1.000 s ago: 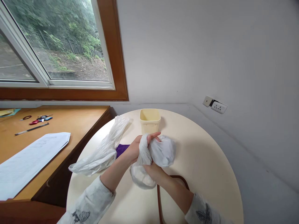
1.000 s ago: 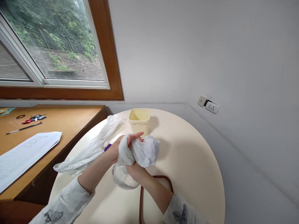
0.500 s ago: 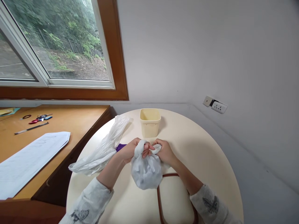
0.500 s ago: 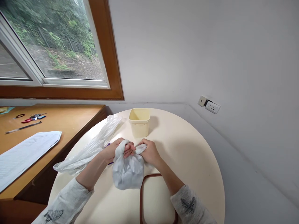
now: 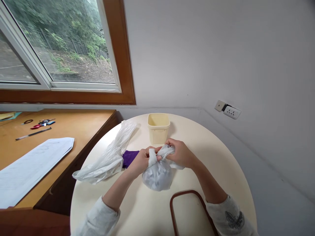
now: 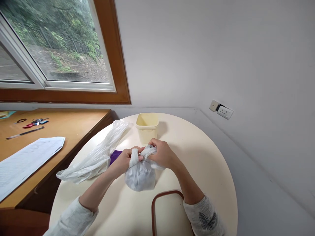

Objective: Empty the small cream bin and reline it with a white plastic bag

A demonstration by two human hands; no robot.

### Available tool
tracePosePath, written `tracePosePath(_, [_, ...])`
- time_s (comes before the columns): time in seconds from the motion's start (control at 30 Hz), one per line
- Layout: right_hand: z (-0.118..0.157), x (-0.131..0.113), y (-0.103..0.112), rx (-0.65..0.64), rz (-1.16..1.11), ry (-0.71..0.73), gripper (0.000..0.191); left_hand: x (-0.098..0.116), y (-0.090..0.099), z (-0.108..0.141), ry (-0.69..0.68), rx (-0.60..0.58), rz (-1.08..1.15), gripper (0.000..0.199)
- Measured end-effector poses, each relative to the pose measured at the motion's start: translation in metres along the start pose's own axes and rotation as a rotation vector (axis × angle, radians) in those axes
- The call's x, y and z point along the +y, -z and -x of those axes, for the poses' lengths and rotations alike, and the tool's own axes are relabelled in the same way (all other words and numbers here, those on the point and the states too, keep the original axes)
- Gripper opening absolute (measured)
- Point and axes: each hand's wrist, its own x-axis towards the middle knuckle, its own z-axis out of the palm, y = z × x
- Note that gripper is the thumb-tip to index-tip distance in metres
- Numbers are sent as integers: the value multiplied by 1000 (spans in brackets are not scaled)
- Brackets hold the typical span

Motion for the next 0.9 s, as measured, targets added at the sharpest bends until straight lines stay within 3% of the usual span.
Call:
tracePosePath(0.2, [-10, -3, -11, 17, -269, -60, 16, 6, -7, -3, 37, 17, 12, 20])
tracePosePath(0.3, [-12, 3, -13, 33, -257, -81, 16, 6, -9, -4, 61, 64, 26, 21])
tracePosePath(0.4, [-11, 7, -8, 67, -166, -35, 29, 3, -8, -6, 45, 134, 11, 23])
tracePosePath(0.5, [-6, 2, -4, 253, -46, 96, 38, -3, -6, -8, 12, 201, -30, 23])
tracePosePath(0.6, [2, -9, -11, 469, 52, 216, 11, -8, -5, -9, -16, 242, -91, 18])
tracePosePath(0.63, [5, -12, -16, 459, 75, 236, 3, -9, -5, -9, -33, 252, -125, 15])
tracePosePath(0.77, [9, -17, -41, 217, 144, 116, 12, -9, -4, -6, -110, 302, -365, 16])
tracePosePath(0.9, [5, -13, -52, 163, 146, -48, 16, -5, -6, -1, -156, 321, -589, 23])
